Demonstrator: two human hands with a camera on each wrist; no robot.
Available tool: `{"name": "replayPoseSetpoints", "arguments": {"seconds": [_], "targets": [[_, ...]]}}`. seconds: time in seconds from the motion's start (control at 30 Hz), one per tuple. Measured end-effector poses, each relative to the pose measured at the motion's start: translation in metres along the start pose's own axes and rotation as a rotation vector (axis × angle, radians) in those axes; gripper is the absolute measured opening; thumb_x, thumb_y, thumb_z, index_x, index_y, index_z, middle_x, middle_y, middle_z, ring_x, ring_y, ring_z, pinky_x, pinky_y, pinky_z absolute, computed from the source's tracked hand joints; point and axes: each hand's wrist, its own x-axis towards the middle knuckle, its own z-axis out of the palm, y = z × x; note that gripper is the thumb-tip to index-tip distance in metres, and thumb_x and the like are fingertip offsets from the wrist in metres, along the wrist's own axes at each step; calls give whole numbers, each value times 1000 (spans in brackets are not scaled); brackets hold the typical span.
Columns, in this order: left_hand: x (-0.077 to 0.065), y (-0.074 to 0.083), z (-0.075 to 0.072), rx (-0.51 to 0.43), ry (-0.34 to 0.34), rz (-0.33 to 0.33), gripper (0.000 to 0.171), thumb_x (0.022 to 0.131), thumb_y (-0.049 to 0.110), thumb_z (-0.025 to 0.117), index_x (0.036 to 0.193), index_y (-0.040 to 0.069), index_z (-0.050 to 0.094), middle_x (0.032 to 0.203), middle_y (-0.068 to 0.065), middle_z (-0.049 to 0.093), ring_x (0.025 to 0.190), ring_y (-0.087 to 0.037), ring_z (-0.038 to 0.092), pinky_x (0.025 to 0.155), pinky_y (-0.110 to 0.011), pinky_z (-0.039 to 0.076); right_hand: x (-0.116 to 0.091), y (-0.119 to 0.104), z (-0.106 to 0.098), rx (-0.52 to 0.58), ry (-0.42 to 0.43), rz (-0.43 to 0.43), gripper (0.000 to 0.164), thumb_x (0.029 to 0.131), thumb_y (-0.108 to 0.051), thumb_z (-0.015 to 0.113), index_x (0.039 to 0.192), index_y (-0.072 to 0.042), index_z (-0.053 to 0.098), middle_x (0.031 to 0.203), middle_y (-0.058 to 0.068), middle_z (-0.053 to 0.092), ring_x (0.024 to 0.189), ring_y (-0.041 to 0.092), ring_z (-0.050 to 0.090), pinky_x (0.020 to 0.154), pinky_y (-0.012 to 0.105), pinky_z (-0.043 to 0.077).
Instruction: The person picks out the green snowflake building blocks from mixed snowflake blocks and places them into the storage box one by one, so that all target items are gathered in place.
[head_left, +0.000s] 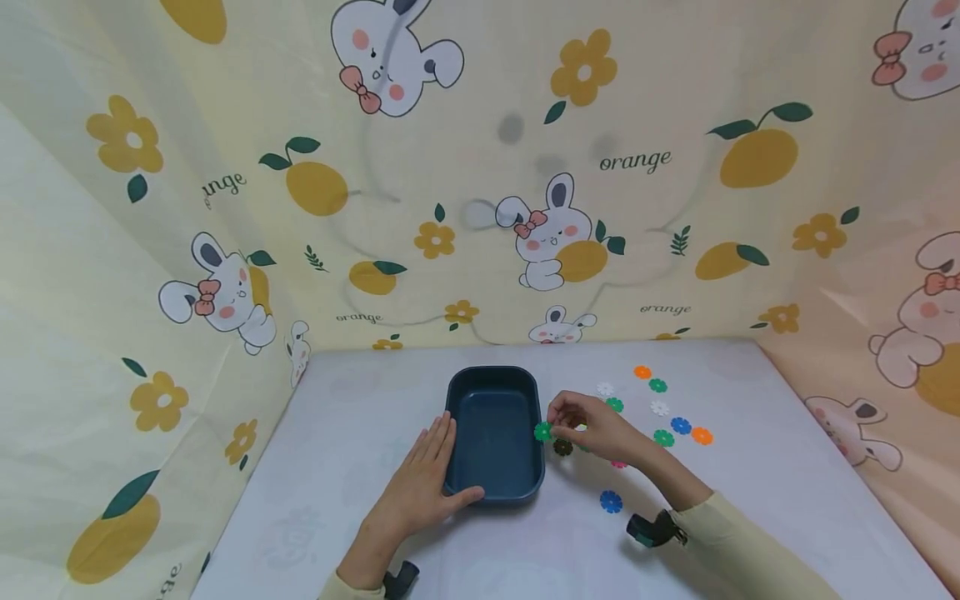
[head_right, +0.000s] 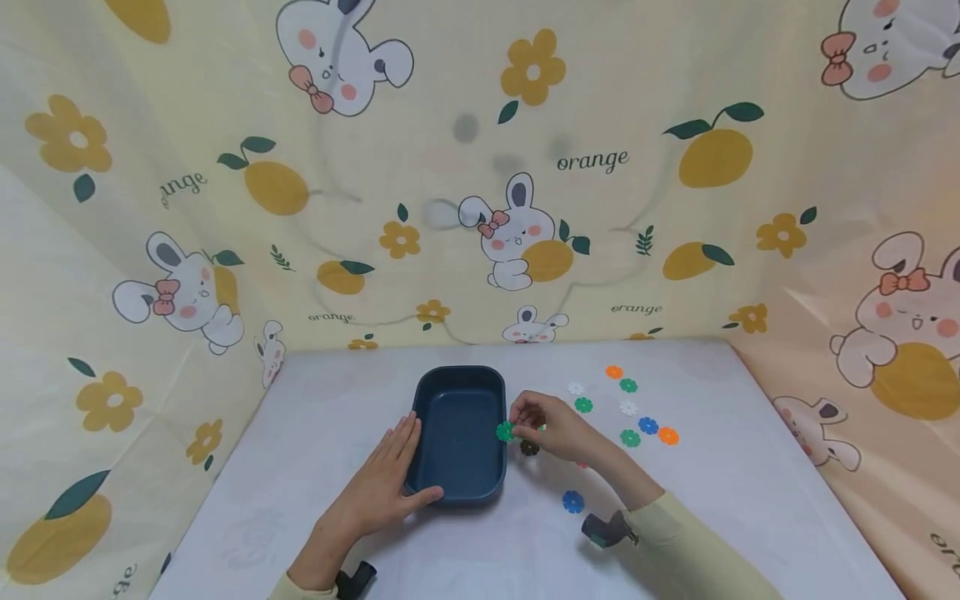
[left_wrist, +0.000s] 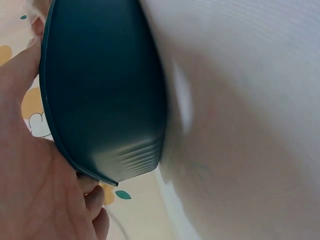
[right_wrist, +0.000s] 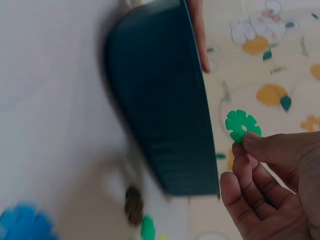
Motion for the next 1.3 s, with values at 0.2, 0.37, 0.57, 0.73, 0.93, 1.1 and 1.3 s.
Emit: {"name": "replayPoseSetpoints", "arguments": {"seconds": [0.2,0.37,0.57,0.73,0.93,1.1,1.3], "targets": [[0,0,0,3,4,12,117,94,81,58,173,6,14,181,-8,6,167,-23,7,135,-46,14,29,-12,19,-7,-93,-30,13,100,-8,77,108,-13,68,99,-1,69,90,18,65,81,29,59],[1,-1,-1,3,-3,12,118,93,83,56,173,6,13,181,-8,6,167,-23,7,135,-46,14,52,-19,33,-49,-162,-41,11,101,-8,76,107,-14,69,97,-3,69,86,15,64,77,25,58],[2,-1,-1,-9,-17,4,118,94,82,57,173,7,13,181,-7,4,167,-24,6,135,-47,14,77,-21,49,-67,-280,-18,11,101,-6,76,104,-14,70,95,-6,70,85,11,65,80,24,59],[2,-1,-2,-14,-24,1,117,94,82,57,173,8,12,181,-7,3,167,-24,5,135,-48,14,92,-20,62,-91,-361,-27,10,100,-7,77,104,-14,70,93,-8,70,85,9,64,81,23,58],[2,-1,-2,-22,-25,10,116,95,82,56,173,7,13,181,-7,4,167,-24,5,135,-48,14,104,-16,72,-91,-394,-4,9,99,-3,76,103,-9,71,92,-4,70,83,10,65,80,24,58],[1,0,-2,-31,-23,11,115,95,80,57,173,7,14,181,-7,4,167,-24,5,135,-48,14,110,-10,80,-113,-419,41,9,99,-4,77,103,-11,73,91,-5,70,82,9,65,76,23,58],[0,-2,-1,-32,-16,9,114,96,79,58,173,8,13,181,-6,4,167,-23,4,135,-47,13,115,-9,87,-105,-451,32,9,97,-2,78,103,-5,73,87,-4,70,76,7,63,69,20,55]]}}
